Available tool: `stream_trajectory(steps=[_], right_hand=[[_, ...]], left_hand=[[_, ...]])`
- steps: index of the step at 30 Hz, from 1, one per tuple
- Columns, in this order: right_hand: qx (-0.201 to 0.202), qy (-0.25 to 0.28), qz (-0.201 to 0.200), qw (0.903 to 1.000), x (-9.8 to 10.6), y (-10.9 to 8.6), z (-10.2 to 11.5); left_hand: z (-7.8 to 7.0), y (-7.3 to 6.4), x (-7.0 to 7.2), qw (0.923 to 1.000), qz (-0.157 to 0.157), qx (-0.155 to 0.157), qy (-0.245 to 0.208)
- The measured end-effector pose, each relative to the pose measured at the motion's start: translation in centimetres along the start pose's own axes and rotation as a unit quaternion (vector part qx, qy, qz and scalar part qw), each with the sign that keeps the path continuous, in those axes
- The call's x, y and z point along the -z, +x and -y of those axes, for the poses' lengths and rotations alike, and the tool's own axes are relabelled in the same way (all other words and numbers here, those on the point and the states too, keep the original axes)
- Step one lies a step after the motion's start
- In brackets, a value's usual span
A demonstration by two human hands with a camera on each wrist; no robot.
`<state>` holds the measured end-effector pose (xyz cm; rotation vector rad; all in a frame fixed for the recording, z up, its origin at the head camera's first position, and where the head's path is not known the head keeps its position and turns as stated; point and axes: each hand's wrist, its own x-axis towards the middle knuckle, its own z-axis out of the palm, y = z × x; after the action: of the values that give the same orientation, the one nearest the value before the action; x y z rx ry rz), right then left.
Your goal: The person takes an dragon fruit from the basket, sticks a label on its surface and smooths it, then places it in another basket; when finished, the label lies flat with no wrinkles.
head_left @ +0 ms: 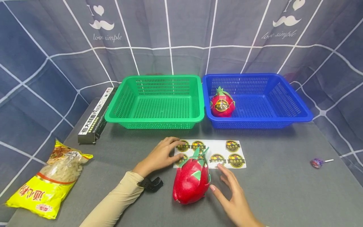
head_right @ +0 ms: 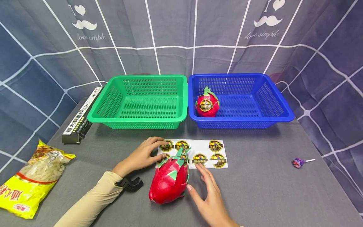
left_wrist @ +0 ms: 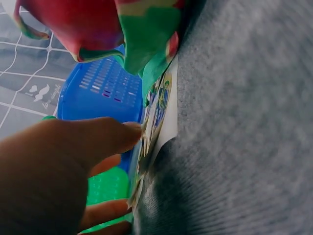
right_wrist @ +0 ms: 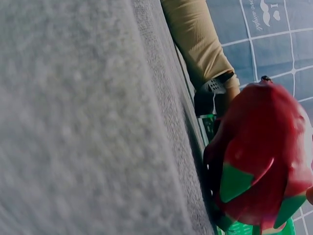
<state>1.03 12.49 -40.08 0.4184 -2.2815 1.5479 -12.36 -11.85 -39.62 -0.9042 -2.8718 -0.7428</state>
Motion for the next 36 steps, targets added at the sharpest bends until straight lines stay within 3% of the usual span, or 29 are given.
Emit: stream_trajectory(steps=[8,15,22,27,36], right_hand=[[-0.104,0.029,0.001,0.9942,0.6,0.5,0.0],[-0.125,0.071,-0.036,0.9890,2.4,2.4,-1.3],[-0.240,0.082,-0.073,0.9645,4.5,4.5,-3.1],[-0.243,0.085,-0.090,0.9621,5.4,5.7,-4.2],[-0.245,0.012,-0.073,0.9667,5.9,7.7,-5.3]], left_hand=[[0.0,-0.2,0.0,0.9980,0.054,0.004,0.031],[-0.3,-0.3,0.1,0.9967,0.070,0.005,0.039],[-0.1,-0.2,0.0,0.9962,0.076,0.008,0.044],[-0.2,-0.2,0.1,0.9965,0.072,0.008,0.041],[-0.2,-0.2,0.0,0.9959,0.080,0.016,0.041]])
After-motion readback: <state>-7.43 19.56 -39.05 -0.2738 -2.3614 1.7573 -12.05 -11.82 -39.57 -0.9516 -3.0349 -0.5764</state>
